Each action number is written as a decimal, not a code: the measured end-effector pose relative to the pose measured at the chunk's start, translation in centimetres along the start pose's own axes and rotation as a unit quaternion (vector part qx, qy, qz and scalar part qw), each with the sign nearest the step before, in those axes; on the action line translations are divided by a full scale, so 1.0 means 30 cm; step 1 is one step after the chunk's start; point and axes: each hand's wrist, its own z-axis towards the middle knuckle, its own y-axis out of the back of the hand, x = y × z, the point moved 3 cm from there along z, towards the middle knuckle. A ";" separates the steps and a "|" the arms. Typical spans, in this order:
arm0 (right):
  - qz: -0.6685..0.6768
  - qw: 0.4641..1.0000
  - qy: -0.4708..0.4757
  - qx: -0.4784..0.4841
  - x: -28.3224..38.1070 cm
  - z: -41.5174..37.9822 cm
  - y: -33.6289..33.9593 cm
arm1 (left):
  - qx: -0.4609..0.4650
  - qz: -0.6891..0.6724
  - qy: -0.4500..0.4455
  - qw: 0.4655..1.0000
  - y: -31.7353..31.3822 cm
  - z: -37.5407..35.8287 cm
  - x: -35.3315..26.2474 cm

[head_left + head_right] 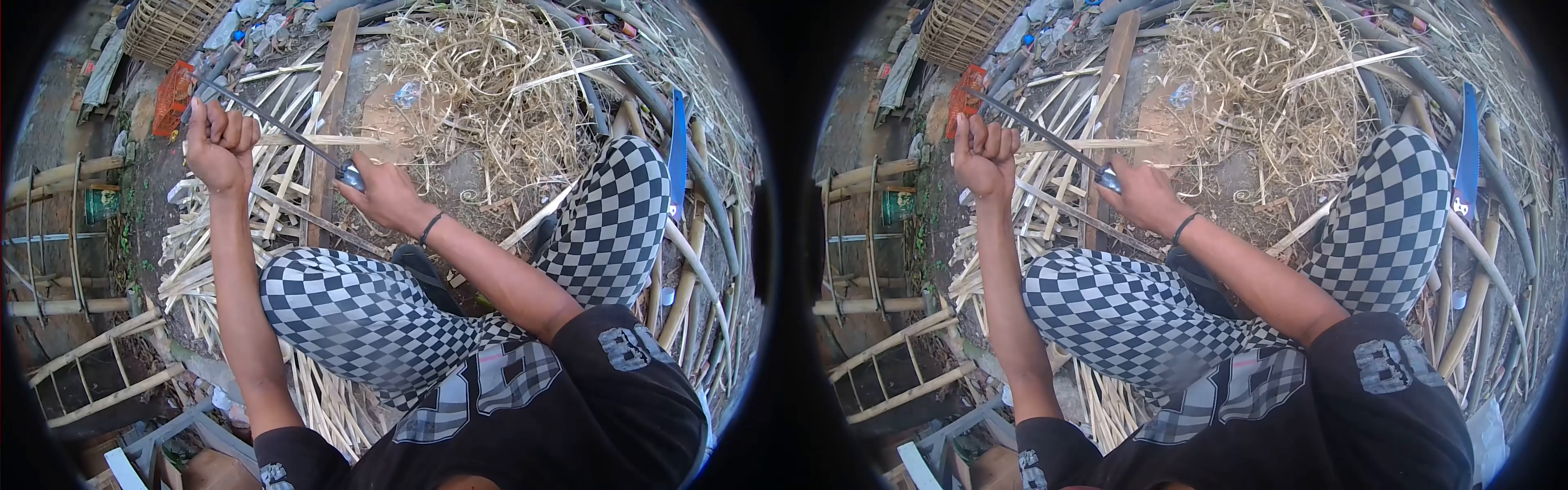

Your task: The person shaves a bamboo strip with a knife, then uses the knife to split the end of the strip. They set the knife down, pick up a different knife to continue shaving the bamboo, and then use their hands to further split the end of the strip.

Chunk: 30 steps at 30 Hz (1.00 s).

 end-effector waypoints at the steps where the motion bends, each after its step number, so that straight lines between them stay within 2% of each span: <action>1: -0.002 1.000 0.025 -0.005 -0.040 -0.002 -0.009 | -0.003 -0.003 0.004 1.000 -0.009 0.000 -0.002; 2: -0.003 0.999 0.049 -0.010 -0.090 -0.009 -0.021 | -0.006 -0.006 0.009 1.000 -0.012 -0.001 -0.002; 3: -0.006 1.000 -0.001 0.002 -0.194 -0.028 -0.058 | -0.008 -0.005 0.011 1.000 -0.007 -0.003 -0.001; 5: -0.051 0.978 -0.201 0.018 -0.420 -0.102 -0.125 | -0.006 -0.001 0.010 1.000 -0.003 -0.004 -0.002; 6: -0.050 0.979 -0.199 0.015 -0.472 -0.110 -0.117 | -0.003 0.000 0.007 1.000 -0.007 -0.003 -0.002; 8: -0.129 0.963 -0.235 0.042 -0.534 -0.117 -0.116 | -0.010 0.003 0.010 1.000 0.000 -0.008 0.004; 11: -0.057 0.965 -0.252 0.036 -0.391 -0.082 -0.118 | -0.011 0.002 0.008 1.000 0.007 -0.005 0.008; 13: -0.030 0.975 -0.214 0.052 -0.265 -0.048 -0.050 | -0.010 0.003 0.003 1.000 0.009 0.001 0.012; 15: -0.019 0.995 -0.093 0.025 -0.103 -0.033 0.021 | -0.004 0.003 0.000 1.000 0.008 0.004 0.010; 16: -0.022 0.995 -0.094 0.026 -0.069 -0.032 0.017 | -0.005 0.001 -0.001 1.000 0.007 0.002 0.009; 18: 0.001 1.000 -0.009 0.007 -0.008 -0.026 0.011 | 0.002 -0.014 0.004 1.000 -0.004 0.008 0.003; 20: -0.002 1.000 -0.004 0.016 -0.063 -0.041 -0.003 | 0.001 -0.015 0.005 1.000 -0.015 0.010 -0.001; 22: 0.018 0.998 -0.060 0.022 -0.246 -0.079 -0.064 | -0.004 -0.017 0.009 1.000 -0.009 0.002 0.001; 24: -0.078 0.969 -0.234 0.023 -0.496 -0.154 -0.148 | 0.001 -0.008 0.004 1.000 -0.002 0.006 0.002; 26: -0.098 0.949 -0.298 0.015 -0.622 -0.194 -0.123 | -0.012 -0.003 0.001 1.000 0.009 0.002 0.010; 30: -0.039 0.955 -0.291 0.030 -0.634 -0.135 -0.167 | -0.051 0.028 -0.021 0.998 0.001 0.003 0.010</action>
